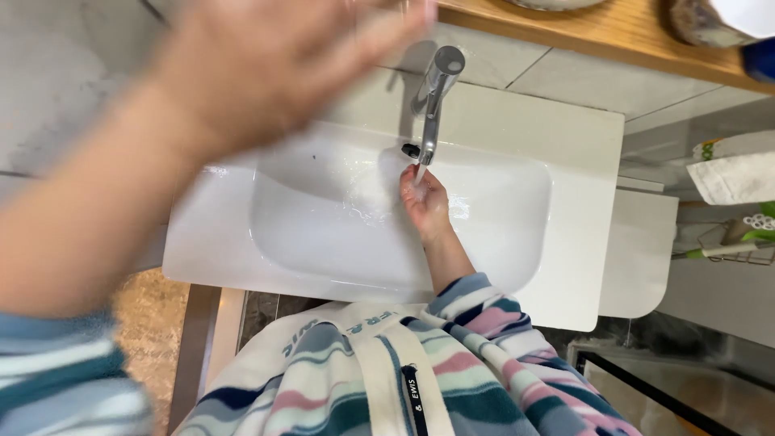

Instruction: Scrubbing bathroom sinks with a sponge and washing hands.

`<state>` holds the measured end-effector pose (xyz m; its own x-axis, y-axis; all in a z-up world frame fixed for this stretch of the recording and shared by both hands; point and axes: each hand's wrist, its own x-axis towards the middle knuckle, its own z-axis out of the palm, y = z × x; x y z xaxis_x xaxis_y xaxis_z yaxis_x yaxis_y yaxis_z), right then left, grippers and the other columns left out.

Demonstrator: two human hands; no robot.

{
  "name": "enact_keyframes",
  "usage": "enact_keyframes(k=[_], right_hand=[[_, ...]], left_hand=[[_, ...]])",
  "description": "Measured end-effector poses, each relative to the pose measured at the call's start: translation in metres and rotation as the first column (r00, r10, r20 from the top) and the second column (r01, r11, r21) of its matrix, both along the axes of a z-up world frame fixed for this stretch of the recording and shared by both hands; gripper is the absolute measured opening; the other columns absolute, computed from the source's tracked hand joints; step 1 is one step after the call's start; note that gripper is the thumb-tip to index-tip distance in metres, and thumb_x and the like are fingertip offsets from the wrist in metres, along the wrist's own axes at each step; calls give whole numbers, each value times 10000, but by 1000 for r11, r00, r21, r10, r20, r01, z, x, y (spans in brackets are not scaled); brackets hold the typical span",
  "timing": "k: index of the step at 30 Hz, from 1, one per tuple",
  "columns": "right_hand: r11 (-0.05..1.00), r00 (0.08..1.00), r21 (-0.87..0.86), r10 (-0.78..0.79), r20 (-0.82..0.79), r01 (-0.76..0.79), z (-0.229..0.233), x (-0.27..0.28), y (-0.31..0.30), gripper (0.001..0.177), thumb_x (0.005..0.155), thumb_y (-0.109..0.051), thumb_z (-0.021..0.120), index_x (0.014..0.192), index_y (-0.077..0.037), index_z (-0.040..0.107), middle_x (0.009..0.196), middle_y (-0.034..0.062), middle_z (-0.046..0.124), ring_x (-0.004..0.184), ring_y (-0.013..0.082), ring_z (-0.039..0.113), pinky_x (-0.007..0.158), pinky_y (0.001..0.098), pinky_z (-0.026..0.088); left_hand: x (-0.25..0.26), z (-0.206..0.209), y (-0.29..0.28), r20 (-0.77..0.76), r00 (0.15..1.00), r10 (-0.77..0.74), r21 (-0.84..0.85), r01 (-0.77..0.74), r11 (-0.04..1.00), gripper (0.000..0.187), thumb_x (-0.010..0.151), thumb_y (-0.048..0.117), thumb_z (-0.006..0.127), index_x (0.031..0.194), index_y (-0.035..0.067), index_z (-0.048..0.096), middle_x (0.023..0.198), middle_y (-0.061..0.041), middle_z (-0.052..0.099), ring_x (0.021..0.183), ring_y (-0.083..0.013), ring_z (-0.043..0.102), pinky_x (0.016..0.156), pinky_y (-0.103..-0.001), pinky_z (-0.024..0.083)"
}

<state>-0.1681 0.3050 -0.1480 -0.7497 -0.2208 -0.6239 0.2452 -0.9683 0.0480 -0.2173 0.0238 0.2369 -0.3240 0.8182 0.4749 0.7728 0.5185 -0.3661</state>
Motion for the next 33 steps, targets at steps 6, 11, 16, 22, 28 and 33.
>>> enact_keyframes(k=[6,11,16,22,28,33], right_hand=[[992,995,79,-93,-32,96,-3,6,4,189,1043,-51,460,1176,44,554,1089,144,635,1016,262,649,896,376,590],[985,986,33,-167,-6,167,-47,7,3,200,1076,-81,478,1195,65,545,1137,166,635,1091,287,638,992,405,575],[942,987,300,-119,-111,147,4,8,0,311,1085,-216,404,1221,12,566,1199,147,644,1151,299,617,1062,454,502],[831,989,541,-74,-129,132,43,18,-2,537,1096,-358,286,1389,8,549,1376,120,605,1307,254,552,1169,439,407],[850,991,514,-60,-120,114,40,15,-8,502,1053,-319,319,1385,-25,555,1417,138,582,1325,284,546,1148,453,422],[864,979,476,-88,-186,168,41,13,-11,446,1049,-276,381,1344,-16,592,1338,129,628,1268,289,575,1130,456,440]], left_hand=[[63,-182,54,690,720,-76,404,-295,866,406,820,28,670,1189,195,695,1293,-55,643,1256,-293,590,958,-438,522],[81,-393,152,792,-3,-611,235,-922,309,389,990,215,547,1379,202,551,1404,9,557,1285,-201,523,1045,-377,444],[59,-404,203,160,58,-985,110,-993,-41,517,1105,404,434,1484,56,476,1501,-117,512,1400,-289,474,1189,-440,384],[58,-363,204,38,83,-996,-44,-995,-85,698,1074,535,204,1531,64,444,1584,-43,451,1483,-194,383,1216,-363,288],[53,-355,200,-83,240,-967,-135,-964,-228,730,1084,489,155,1429,-49,508,1433,-164,570,1343,-311,519,1165,-435,380],[52,-363,203,-180,385,-905,-180,-918,-354,614,1020,313,216,1363,-73,548,1317,-189,608,1225,-329,563,1099,-492,434]])
